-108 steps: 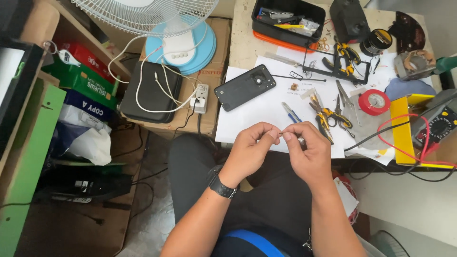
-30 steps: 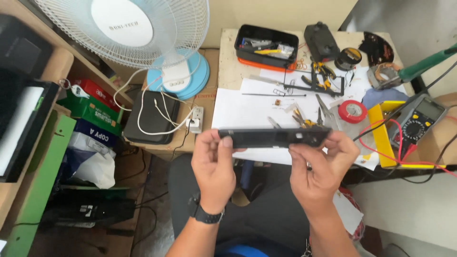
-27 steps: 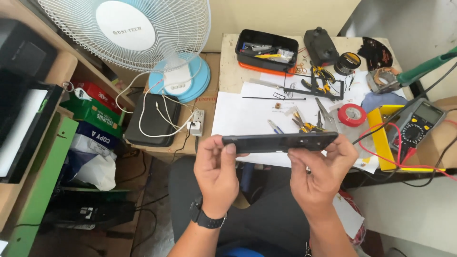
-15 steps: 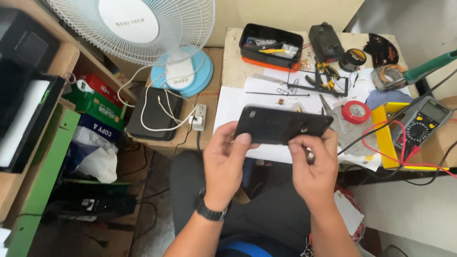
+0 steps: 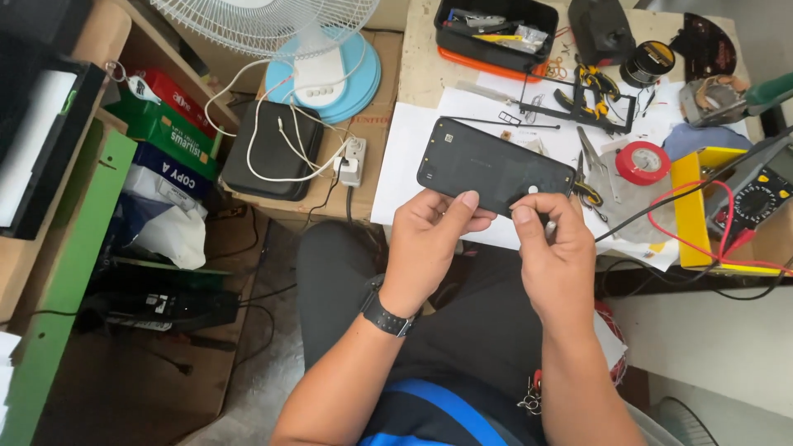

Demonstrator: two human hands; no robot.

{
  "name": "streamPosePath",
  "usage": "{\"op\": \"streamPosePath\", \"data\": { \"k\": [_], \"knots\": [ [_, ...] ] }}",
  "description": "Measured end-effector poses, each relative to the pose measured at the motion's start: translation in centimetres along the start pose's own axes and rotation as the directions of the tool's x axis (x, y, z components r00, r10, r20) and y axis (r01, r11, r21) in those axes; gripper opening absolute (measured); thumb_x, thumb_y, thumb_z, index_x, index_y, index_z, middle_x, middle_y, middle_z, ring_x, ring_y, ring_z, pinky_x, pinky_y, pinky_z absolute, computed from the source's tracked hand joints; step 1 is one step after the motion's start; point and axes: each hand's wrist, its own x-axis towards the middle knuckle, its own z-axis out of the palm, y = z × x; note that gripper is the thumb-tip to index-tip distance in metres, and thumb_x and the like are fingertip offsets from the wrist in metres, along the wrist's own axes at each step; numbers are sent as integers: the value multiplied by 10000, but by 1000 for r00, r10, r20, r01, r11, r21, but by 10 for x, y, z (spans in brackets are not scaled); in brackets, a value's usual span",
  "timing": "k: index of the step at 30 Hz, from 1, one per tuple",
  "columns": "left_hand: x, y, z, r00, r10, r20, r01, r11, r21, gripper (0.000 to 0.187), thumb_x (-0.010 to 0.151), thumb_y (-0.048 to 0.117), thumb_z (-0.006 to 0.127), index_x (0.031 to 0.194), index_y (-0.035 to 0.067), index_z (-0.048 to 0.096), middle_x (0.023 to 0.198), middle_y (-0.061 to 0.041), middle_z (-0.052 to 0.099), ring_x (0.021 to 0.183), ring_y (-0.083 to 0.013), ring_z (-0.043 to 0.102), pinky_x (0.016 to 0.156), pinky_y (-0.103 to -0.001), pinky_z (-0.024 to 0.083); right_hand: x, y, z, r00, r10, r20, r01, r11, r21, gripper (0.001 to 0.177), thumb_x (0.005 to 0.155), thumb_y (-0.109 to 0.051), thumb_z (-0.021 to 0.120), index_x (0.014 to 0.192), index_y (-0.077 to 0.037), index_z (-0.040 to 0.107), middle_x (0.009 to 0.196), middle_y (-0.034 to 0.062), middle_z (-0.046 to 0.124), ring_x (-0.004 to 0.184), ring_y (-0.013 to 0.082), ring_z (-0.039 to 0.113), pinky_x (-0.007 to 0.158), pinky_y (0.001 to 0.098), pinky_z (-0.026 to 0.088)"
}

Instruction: The person uses a blue utility knife to pry open the back cover of a black smartphone. They then use a small metal tool to carefully remove a tiny component from the phone's interior. Finally, they place the component onto the back cover of the phone.

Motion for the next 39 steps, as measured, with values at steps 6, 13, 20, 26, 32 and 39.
{"op": "streamPosePath", "data": {
  "k": [6, 13, 20, 26, 32, 39],
  "knots": [
    [-5, 16, 1, 1000, -11, 15, 11, 1000, 6, 319, 1129, 80, 745, 1384, -109, 718, 1069, -283, 847, 931, -334, 896, 922, -467, 751, 3, 11, 1, 1000, -2, 12, 1, 993, 115, 172, 1240, -125, 656, 1211, -1, 772, 841, -3, 501, 616, 55, 589, 511, 241, 469],
    [-3, 16, 8, 990, 125, -57, -126, 992, -2, 770, 1135, -6, 660, 1698, -70, 139, 1040, -257, 765, 919, -280, 855, 888, -361, 757, -4, 5, 5, 1000, -24, -1, 24, 988, 153, 153, 1236, -94, 650, 1184, 10, 750, 872, 17, 465, 594, 53, 596, 522, 250, 494],
    [-3, 4, 0, 981, 195, -1, -193, 968, 158, 194, 1110, 36, 726, 1273, -1, 822, 977, -162, 783, 885, -216, 867, 784, -339, 782, -3, 9, 5, 999, -38, 11, 37, 997, 74, 161, 1234, -120, 666, 1235, 8, 764, 988, 32, 468, 759, 135, 696, 626, 264, 544],
    [-6, -2, 2, 990, 124, 61, -130, 983, 126, 224, 1058, -2, 747, 1244, -13, 872, 1044, -127, 663, 944, -207, 832, 790, -375, 793, -6, 0, 3, 998, -59, 9, 59, 998, 18, 139, 1231, -124, 688, 1252, -17, 774, 1057, 64, 481, 922, 166, 674, 778, 306, 544],
    [-5, -2, -1, 990, 80, 114, -95, 986, 136, 242, 1086, 50, 753, 1297, -16, 851, 1050, -135, 695, 958, -204, 831, 816, -383, 780, -6, -2, 0, 996, -91, 19, 92, 995, -49, 116, 1227, -133, 714, 1256, -46, 785, 1145, 107, 509, 1103, 220, 661, 930, 361, 536],
    [-6, 18, -2, 974, 117, 196, -172, 941, 291, 226, 1138, 94, 735, 1302, -35, 825, 900, -155, 749, 822, -201, 826, 735, -370, 744, -6, 2, -6, 992, -113, 53, 117, 991, -62, 94, 1225, -161, 720, 1254, -100, 785, 1245, 133, 543, 1265, 282, 658, 1106, 429, 504]
  ]
}}
